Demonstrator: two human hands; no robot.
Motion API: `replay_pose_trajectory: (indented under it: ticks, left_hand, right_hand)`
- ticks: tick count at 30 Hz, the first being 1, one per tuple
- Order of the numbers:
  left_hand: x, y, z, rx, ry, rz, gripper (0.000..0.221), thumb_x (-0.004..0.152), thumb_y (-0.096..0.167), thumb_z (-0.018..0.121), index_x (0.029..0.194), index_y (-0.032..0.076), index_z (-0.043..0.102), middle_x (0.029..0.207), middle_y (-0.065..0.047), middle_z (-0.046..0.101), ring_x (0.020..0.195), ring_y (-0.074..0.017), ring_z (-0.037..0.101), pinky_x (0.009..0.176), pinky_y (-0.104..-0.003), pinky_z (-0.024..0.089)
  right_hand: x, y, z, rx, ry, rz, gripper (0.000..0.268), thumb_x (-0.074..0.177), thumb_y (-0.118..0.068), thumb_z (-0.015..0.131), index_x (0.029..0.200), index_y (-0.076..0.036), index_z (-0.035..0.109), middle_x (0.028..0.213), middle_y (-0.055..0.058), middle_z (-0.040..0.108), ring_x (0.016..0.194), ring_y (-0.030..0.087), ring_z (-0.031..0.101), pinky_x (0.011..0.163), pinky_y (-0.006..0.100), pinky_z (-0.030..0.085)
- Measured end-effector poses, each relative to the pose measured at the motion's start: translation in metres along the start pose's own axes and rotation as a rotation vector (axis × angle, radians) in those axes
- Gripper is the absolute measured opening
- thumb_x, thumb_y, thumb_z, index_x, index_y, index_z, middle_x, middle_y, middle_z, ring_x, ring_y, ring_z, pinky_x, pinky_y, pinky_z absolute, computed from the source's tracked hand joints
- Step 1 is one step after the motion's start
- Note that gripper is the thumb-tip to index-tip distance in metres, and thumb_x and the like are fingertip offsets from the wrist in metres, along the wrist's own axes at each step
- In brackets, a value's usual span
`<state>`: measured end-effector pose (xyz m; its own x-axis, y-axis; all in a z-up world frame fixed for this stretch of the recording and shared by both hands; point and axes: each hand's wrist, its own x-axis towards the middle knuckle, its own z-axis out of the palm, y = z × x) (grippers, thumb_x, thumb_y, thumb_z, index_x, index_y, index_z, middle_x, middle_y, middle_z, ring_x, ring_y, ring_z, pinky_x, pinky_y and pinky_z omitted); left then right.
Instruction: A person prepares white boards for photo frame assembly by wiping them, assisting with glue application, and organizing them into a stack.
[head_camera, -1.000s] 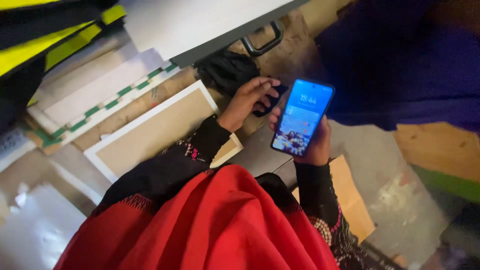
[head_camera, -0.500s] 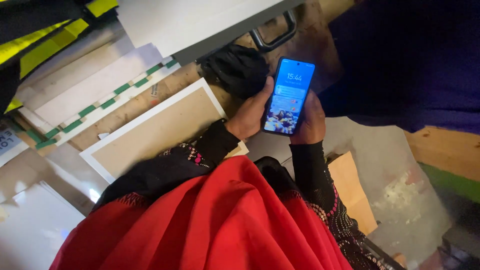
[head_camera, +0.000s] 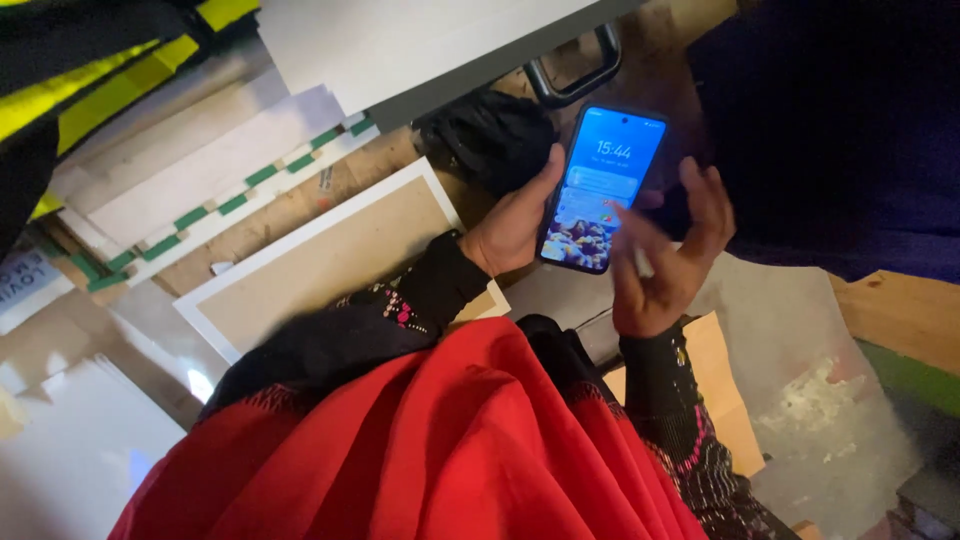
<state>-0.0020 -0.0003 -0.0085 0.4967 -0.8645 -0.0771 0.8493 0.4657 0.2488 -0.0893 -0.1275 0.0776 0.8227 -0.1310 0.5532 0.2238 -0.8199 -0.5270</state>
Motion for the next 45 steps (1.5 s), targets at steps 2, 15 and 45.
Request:
replay_pose_trajectory:
  ticks: [2,15,45]
  left_hand:
    - [0.000,0.000,0.000,-0.012,0.009,-0.006,0.052,0.100,0.059,0.046,0.127,0.017,0.062,0.130,-0.009,0.060,0.121,-0.0272,0.058,0.108,-0.047,0.040]
    - [-0.002,0.005,0.011,0.107,0.233,-0.034,0.064,0.085,0.057,0.053,0.127,0.009,0.058,0.119,-0.013,0.067,0.111,-0.0243,0.063,0.097,-0.038,0.052]
    - [-0.016,0.015,0.044,-0.033,0.125,0.071,0.053,0.100,0.058,0.046,0.126,0.015,0.061,0.134,-0.016,0.057,0.129,-0.0349,0.049,0.113,-0.050,0.030]
  right_hand:
    - [-0.005,-0.006,-0.005,-0.073,-0.099,-0.045,0.020,0.095,-0.018,0.063,0.110,-0.018,0.077,0.152,0.016,0.032,0.145,0.039,0.018,0.119,0.049,0.017]
    - [0.005,-0.001,-0.003,-0.284,-0.154,0.043,0.035,0.108,-0.025,0.051,0.141,-0.022,0.062,0.164,0.012,0.001,0.156,0.033,-0.006,0.134,0.061,0.011]
    - [-0.043,-0.009,0.006,-0.276,-0.148,-0.004,0.040,0.096,-0.006,0.060,0.118,-0.036,0.074,0.158,0.018,0.022,0.147,0.042,0.005,0.116,0.060,0.007]
